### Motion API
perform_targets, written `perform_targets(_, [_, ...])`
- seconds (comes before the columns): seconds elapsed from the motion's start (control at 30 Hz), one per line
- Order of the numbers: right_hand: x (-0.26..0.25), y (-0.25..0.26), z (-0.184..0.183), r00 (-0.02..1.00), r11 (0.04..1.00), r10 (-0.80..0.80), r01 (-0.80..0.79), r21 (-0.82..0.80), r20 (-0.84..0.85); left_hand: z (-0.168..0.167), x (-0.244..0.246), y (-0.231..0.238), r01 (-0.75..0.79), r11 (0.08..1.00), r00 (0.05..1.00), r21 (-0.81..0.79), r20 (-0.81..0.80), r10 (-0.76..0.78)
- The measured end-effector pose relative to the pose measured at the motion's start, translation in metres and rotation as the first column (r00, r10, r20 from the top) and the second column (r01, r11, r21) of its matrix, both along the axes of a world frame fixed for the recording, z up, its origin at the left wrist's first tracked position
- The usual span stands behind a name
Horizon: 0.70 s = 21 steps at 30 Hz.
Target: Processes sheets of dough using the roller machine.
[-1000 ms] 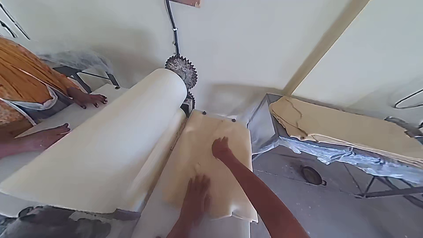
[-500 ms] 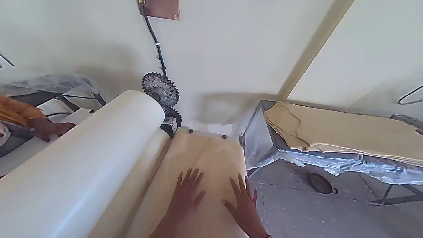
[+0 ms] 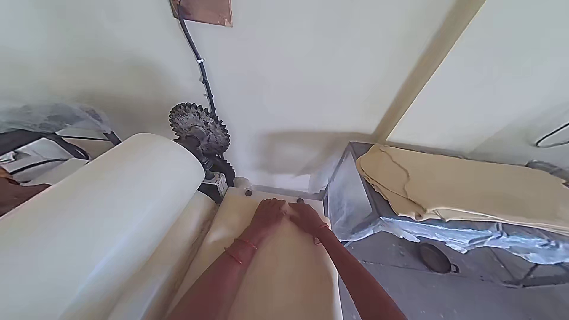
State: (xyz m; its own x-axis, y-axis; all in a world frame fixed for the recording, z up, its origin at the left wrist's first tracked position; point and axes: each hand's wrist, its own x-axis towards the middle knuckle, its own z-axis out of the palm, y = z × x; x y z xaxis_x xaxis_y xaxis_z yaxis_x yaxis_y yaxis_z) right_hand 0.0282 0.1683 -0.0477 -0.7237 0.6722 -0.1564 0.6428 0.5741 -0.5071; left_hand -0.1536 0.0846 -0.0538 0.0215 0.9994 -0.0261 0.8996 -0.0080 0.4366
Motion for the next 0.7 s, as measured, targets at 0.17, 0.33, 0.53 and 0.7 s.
perform_targets(0.17, [-0.015, 0.021, 0.031, 0.966, 0.982, 0.048, 0.001, -0.190, 0.254, 0.018, -0.036, 0.028, 0.003, 0.975, 0.989, -0.221, 0.147, 0.030])
perform_targets(0.33, [-0.002, 0.015, 0.037, 0.978, 0.969, 0.172, -0.146, -0.198, 0.117, 0.020, -0.042, 0.017, 0.038, 0.991, 0.999, -0.132, -0.001, -0.038])
perform_targets(0.53, [0.006, -0.009, 0.053, 0.958, 0.999, 0.033, -0.034, -0.002, 0.285, 0.018, -0.042, 0.003, 0.148, 0.989, 0.988, 0.021, -0.044, -0.147])
perform_targets(0.7, [0.018, -0.056, 0.076, 0.980, 0.987, -0.120, 0.100, 0.127, 0.159, 0.053, -0.031, -0.033, 0.198, 0.949, 0.974, 0.244, -0.160, -0.162])
